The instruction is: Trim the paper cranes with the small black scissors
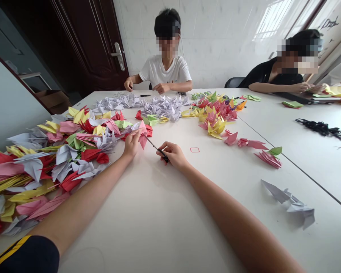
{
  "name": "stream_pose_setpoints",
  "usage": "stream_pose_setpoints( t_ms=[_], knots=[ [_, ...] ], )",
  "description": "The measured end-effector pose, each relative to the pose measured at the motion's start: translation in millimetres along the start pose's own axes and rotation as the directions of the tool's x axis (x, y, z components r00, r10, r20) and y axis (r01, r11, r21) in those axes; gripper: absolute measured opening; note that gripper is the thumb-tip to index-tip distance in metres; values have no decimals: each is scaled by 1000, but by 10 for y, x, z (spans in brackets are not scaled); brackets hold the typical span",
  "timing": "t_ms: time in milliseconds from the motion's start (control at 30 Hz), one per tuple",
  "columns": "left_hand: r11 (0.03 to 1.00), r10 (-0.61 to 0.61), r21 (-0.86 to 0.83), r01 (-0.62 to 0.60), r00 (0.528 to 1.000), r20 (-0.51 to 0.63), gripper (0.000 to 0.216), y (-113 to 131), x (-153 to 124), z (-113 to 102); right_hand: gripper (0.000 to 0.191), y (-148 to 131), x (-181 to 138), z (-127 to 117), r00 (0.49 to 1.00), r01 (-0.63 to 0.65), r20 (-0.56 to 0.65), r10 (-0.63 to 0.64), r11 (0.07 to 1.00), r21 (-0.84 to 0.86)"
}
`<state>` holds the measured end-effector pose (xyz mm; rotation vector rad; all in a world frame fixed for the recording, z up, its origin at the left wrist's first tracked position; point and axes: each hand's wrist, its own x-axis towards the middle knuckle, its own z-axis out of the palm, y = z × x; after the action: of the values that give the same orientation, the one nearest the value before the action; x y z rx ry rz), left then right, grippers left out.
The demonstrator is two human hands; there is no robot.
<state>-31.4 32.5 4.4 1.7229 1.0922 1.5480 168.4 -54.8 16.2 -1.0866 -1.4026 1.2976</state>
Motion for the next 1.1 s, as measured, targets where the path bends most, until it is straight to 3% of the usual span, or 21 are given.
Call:
stream_pose_setpoints(
  t_ms=[433, 1100],
  knots=[
    [1000, 13, 20, -13, 1000, -9, 51, 5, -1, -5, 42, -1, 10, 2, 1000, -21, 2, 21, 1000, 12],
    [996, -77, -57, 75, 997, -21, 50, 0, -6, -14, 41, -46, -23, 12, 1000, -5, -12, 6, 1000, 31]
  ],
)
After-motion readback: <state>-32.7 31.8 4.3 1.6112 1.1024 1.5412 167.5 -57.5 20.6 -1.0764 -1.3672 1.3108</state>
